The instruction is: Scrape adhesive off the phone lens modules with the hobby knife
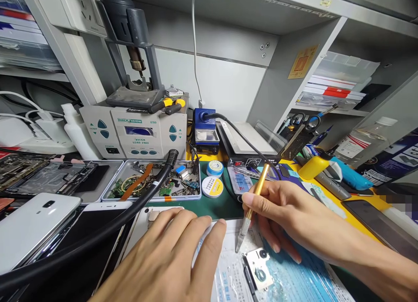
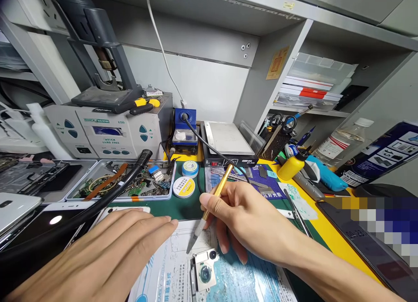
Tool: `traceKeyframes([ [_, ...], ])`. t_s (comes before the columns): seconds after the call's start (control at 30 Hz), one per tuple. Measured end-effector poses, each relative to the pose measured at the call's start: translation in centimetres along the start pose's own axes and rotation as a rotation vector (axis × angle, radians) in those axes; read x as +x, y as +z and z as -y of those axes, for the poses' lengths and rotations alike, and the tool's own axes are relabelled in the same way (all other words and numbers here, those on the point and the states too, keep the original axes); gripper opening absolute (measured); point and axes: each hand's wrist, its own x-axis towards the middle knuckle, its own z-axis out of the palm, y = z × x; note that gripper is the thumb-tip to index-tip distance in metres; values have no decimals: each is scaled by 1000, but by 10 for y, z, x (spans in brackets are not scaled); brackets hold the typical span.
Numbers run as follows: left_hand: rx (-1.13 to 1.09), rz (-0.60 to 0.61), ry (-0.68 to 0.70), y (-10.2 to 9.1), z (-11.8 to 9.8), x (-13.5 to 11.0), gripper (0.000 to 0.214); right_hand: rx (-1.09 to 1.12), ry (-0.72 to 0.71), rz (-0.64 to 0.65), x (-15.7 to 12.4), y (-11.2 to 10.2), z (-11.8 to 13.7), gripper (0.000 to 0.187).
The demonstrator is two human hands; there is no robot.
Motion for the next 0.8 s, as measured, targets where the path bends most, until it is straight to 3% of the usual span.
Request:
traceKeyframes([
  [0.13,-7,-110,-3,12,1,-2,42,91,-3,-20,1,-2,1,49],
  [0.37,-9,52,-17,-2,0,3,34,17,-4,-14,1,-2,-1,57],
  [0.53,-14,-51,-19,2,0,6,27,41,-9,-16,1,-1,0,54],
  [0.67,16,47,-51,4,-1,5,31,38,1,-15,1,-1,1,54],
  [0.8,25,-78,-2,7,-1,1,41,-4,-11,-17,0,-1,0,55],
])
